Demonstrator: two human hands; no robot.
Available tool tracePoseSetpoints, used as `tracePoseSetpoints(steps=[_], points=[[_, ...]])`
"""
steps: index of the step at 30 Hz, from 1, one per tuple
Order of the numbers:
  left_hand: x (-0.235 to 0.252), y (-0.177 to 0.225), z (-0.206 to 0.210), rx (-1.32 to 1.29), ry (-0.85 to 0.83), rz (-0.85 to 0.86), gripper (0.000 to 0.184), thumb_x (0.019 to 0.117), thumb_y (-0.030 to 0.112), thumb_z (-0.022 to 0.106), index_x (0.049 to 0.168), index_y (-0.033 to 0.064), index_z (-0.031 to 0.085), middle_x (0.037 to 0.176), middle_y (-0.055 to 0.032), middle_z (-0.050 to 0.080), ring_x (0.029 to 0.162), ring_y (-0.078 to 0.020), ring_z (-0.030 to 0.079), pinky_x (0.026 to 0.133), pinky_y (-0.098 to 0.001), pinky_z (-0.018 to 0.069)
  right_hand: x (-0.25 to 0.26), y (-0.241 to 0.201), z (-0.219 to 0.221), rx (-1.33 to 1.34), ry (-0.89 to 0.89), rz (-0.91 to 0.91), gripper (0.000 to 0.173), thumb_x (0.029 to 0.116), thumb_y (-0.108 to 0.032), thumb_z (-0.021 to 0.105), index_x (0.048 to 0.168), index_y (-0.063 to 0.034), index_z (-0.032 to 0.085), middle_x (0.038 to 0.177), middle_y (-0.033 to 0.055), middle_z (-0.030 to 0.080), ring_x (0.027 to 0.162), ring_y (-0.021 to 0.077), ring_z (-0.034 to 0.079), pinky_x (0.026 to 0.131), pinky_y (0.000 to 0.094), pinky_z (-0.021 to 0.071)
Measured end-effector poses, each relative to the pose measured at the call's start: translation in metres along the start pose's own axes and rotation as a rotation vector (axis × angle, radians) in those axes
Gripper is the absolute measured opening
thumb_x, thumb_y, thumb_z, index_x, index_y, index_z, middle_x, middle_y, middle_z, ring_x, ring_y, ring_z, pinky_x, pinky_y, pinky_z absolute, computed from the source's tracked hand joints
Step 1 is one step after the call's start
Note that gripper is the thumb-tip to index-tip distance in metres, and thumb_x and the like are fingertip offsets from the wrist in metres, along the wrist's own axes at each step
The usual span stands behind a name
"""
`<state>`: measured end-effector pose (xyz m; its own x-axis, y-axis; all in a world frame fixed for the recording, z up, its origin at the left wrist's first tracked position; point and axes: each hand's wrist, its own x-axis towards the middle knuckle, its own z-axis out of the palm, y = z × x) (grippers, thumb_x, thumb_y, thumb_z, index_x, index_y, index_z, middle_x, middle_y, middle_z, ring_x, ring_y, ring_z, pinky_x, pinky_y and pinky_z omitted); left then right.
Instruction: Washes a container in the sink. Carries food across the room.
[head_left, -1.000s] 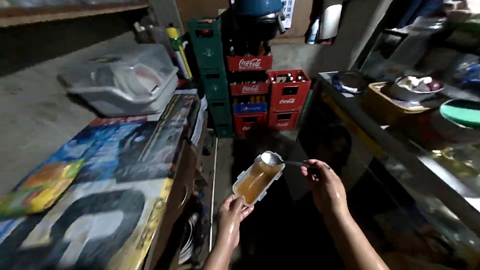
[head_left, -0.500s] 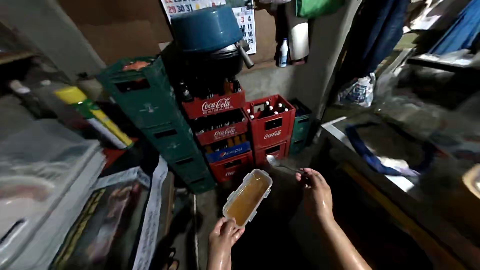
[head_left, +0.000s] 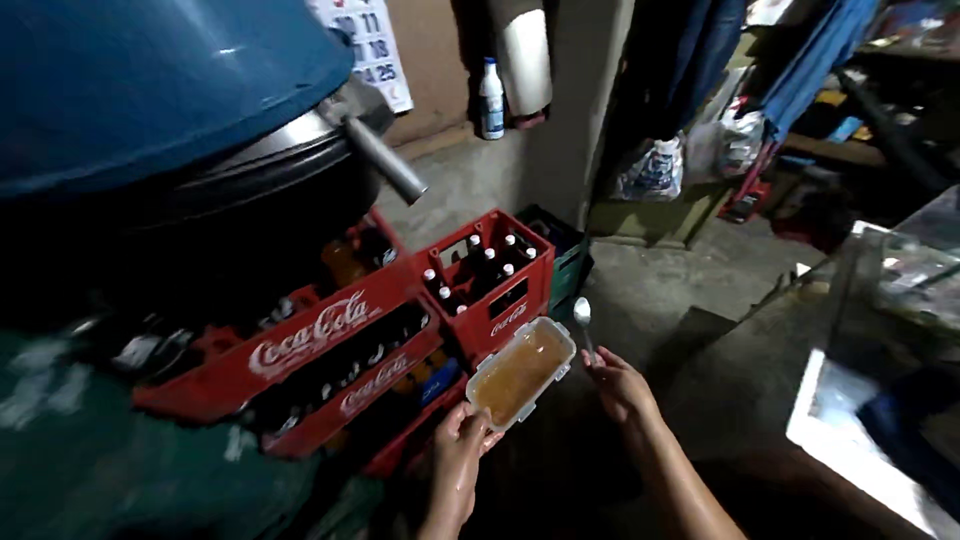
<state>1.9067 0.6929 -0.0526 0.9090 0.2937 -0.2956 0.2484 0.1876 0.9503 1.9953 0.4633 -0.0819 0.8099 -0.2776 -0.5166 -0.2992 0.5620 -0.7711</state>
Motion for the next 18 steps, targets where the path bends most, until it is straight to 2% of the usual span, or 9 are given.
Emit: tracePoseSetpoints(steps=[2,3,5,6,8,10,13,16,18], points=[[0.045,0.013,0.018,0.037,-0.069,-0.011,0.008,0.0997,-0.002,0.054,0.098,-0.0077,0.059,0.091,-0.0151,0.066,0.078,-0.0239,0.072,0.074,-0.0402,0.0653,0.033,-0.016,0.013,0.027,-0.001,0.054,0.051,0.0942,0.018,0.050,0.144,0.0086,0.042,0.118,0.0170,0.060,0.088,0.0114,0.065,0.079,0.0223,0.0551],[0.067,0.020,0.030,0.050,-0.102,-0.012,0.008,0.1002,-0.001,0.054,0.097,-0.0071,0.059,0.090,-0.0145,0.065,0.078,-0.0240,0.072,0.074,-0.0405,0.0654,0.052,-0.024,0.019,0.044,-0.013,0.064,0.050,0.0941,0.019,0.048,0.143,0.0085,0.043,0.110,0.0145,0.061,0.083,0.0105,0.063,0.075,0.0219,0.0547],[0.106,0.027,0.053,0.067,-0.166,-0.014,0.009,0.1000,-0.001,0.053,0.094,-0.0056,0.058,0.088,-0.0135,0.066,0.077,-0.0239,0.072,0.073,-0.0411,0.0656,0.095,-0.036,0.026,0.078,-0.019,0.054,0.039,0.0940,0.018,0.046,0.131,0.0080,0.049,0.092,0.0097,0.060,0.071,0.0114,0.061,0.067,0.0246,0.0555],[0.123,0.030,0.066,0.071,-0.196,-0.025,0.009,0.1001,-0.001,0.053,0.094,-0.0061,0.058,0.089,-0.0138,0.066,0.078,-0.0242,0.072,0.074,-0.0419,0.0654,0.116,-0.045,0.028,0.075,-0.006,0.046,0.034,0.0946,0.017,0.046,0.127,0.0066,0.050,0.088,0.0082,0.059,0.069,0.0116,0.061,0.065,0.0258,0.0558],[0.161,0.042,0.097,0.086,-0.247,-0.028,0.009,0.1000,-0.002,0.053,0.096,-0.0070,0.058,0.089,-0.0139,0.066,0.078,-0.0241,0.072,0.074,-0.0429,0.0654,0.158,-0.072,0.034,0.009,0.028,0.003,0.040,0.0945,0.017,0.044,0.132,0.0064,0.049,0.090,0.0073,0.057,0.069,0.0117,0.060,0.064,0.0270,0.0548],[0.194,0.050,0.123,0.121,-0.303,-0.038,0.009,0.0994,-0.003,0.052,0.093,-0.0058,0.057,0.086,-0.0128,0.065,0.076,-0.0231,0.072,0.074,-0.0426,0.0652,0.190,-0.095,0.034,-0.080,0.069,-0.011,0.037,0.0955,0.013,0.046,0.131,0.0050,0.053,0.091,0.0078,0.059,0.067,0.0122,0.058,0.062,0.0277,0.0525],[0.243,0.063,0.173,0.169,-0.400,-0.050,0.010,0.0988,-0.003,0.053,0.089,-0.0041,0.057,0.082,-0.0116,0.065,0.073,-0.0216,0.071,0.072,-0.0413,0.0651,0.235,-0.141,0.026,-0.174,0.082,-0.029,0.020,0.1069,-0.010,0.049,0.123,0.0005,0.056,0.086,0.0060,0.064,0.059,0.0093,0.054,0.055,0.0260,0.0472],[0.293,0.072,0.226,0.220,-0.488,-0.060,0.011,0.0996,0.000,0.056,0.090,-0.0039,0.060,0.082,-0.0126,0.066,0.073,-0.0226,0.071,0.071,-0.0410,0.0647,0.281,-0.186,0.010,-0.252,0.018,-0.017,0.033,0.1109,-0.031,0.043,0.120,-0.0036,0.058,0.085,0.0038,0.064,0.060,0.0088,0.054,0.055,0.0246,0.0461],[0.325,0.072,0.263,0.260,-0.548,-0.070,0.012,0.1000,0.001,0.056,0.090,-0.0037,0.061,0.082,-0.0130,0.067,0.072,-0.0227,0.071,0.069,-0.0400,0.0646,0.301,-0.214,-0.001,-0.377,-0.012,-0.016,0.046,0.1095,-0.046,0.041,0.118,-0.0073,0.063,0.087,0.0016,0.066,0.062,0.0066,0.055,0.056,0.0223,0.0461]])
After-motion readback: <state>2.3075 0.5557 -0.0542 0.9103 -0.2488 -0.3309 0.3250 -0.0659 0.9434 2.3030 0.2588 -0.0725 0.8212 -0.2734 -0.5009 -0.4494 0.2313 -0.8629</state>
